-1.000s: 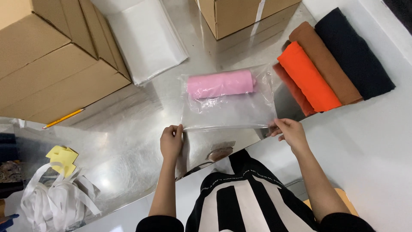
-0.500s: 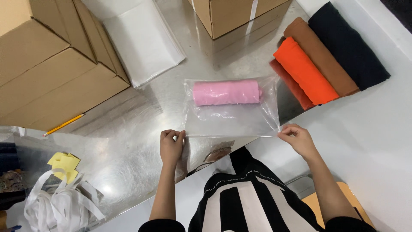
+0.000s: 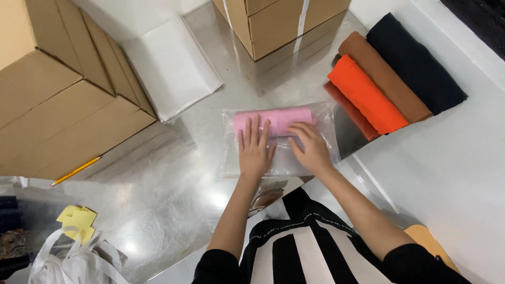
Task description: The person wraps a pink rolled cloth and an orange rolled cloth individually in clear plastic bags on a metal table. The person then opens a cardboard box and places the wrapped items inside before closing the box.
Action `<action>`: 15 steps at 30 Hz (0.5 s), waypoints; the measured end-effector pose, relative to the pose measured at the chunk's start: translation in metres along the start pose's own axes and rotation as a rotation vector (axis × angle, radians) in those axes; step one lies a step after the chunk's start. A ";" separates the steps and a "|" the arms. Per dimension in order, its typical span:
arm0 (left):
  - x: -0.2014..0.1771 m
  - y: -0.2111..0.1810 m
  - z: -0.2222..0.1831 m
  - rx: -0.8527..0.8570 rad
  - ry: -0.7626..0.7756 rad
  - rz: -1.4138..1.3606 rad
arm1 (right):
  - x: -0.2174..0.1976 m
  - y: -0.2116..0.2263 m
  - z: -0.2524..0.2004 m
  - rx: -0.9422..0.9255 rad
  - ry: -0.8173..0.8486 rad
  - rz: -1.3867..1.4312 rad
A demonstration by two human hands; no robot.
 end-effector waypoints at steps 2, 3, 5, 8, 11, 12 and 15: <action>0.010 -0.004 -0.012 0.004 0.027 0.049 | 0.017 0.020 -0.004 -0.080 0.007 -0.013; 0.015 -0.004 -0.018 0.001 0.052 0.099 | 0.027 0.032 -0.006 -0.163 0.018 -0.023; 0.024 -0.002 -0.024 -0.009 0.132 0.099 | 0.042 0.029 -0.022 -0.196 0.030 -0.093; 0.027 0.003 -0.029 -0.016 0.237 0.098 | 0.055 0.025 -0.046 -0.206 0.071 -0.200; 0.028 0.011 -0.030 -0.012 0.265 0.084 | 0.056 0.022 -0.056 -0.164 0.130 -0.268; 0.030 0.013 -0.031 -0.016 0.266 0.070 | 0.055 0.021 -0.058 -0.147 0.165 -0.299; 0.028 0.017 -0.034 -0.027 0.289 0.091 | 0.056 0.008 -0.068 -0.028 0.286 -0.325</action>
Point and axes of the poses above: each hand's wrist, its own z-axis towards the middle knuckle, its own x-axis out of the palm, y = z × x, the point moved 4 cm from there along z, towards the middle knuckle, and after that the axes turned 9 degrees about -y, right-handed, at the moved point
